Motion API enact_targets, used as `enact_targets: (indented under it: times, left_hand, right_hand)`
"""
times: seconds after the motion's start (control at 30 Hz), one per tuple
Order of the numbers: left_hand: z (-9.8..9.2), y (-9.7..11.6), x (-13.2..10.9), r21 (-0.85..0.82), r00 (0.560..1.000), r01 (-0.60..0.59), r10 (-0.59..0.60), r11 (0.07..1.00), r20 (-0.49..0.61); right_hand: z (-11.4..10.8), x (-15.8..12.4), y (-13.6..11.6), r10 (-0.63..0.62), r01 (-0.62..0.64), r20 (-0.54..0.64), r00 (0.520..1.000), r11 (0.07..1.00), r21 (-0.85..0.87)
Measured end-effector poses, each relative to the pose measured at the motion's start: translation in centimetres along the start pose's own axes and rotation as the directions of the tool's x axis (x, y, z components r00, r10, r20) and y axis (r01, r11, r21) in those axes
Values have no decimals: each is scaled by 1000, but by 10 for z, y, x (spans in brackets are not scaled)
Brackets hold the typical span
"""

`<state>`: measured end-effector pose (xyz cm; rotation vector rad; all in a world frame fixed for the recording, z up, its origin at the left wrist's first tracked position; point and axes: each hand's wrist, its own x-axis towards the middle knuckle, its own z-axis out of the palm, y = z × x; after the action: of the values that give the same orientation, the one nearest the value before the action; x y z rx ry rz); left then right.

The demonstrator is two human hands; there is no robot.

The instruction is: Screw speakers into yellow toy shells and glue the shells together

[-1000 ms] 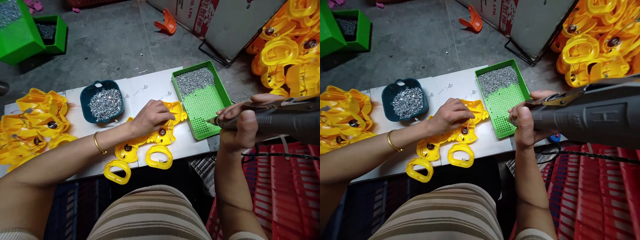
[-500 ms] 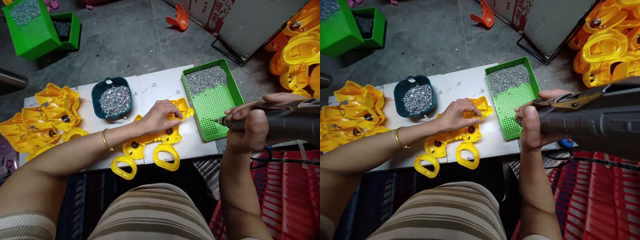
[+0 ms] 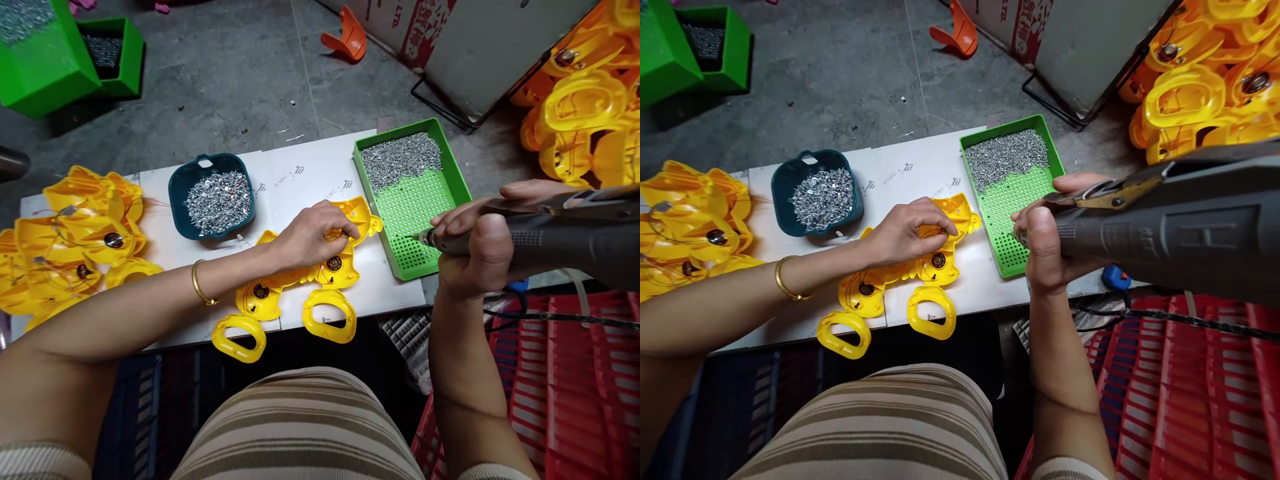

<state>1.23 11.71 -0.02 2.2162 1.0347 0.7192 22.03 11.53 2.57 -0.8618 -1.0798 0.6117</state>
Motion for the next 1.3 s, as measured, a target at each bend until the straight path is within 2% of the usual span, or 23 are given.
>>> enact_targets:
  times: [0.1, 0.3, 0.5, 0.67, 0.9, 1.03, 1.13, 1.2, 1.3]
  left_hand:
    - [2, 1, -3, 49, 998, -51, 53, 997, -37]
    - [5, -3, -8, 119, 996, -46, 55, 992, -74]
    - [7, -5, -8, 189, 984, -124, 146, 974, -106]
    - [8, -3, -10, 300, 988, -21, 65, 954, -138]
    - [8, -3, -9, 266, 996, 50, -28, 963, -84]
    - [8, -4, -8, 251, 997, 54, -39, 966, -63]
    - [8, -3, -8, 262, 997, 48, -30, 964, -73]
    - [8, -2, -7, 280, 995, 56, -32, 958, -91]
    - [8, 0, -6, 303, 992, 91, -62, 949, -107]
  right_hand:
    - [5, -1, 3, -165, 162, 34, 986, 984, 80]
    - [7, -6, 10, -146, 134, 80, 986, 982, 130]
    - [6, -8, 14, -96, 92, 135, 986, 995, 39]
    - [8, -10, 19, -88, 77, 114, 990, 992, 97]
    - [7, -12, 24, -50, 40, 121, 991, 996, 78]
    - [4, -10, 26, -93, 92, 156, 983, 996, 9]
    - [7, -7, 19, -179, 175, 131, 975, 984, 46]
    - [11, -5, 9, -199, 187, 123, 972, 977, 105]
    - [12, -4, -10, -140, 129, 182, 973, 989, 66]
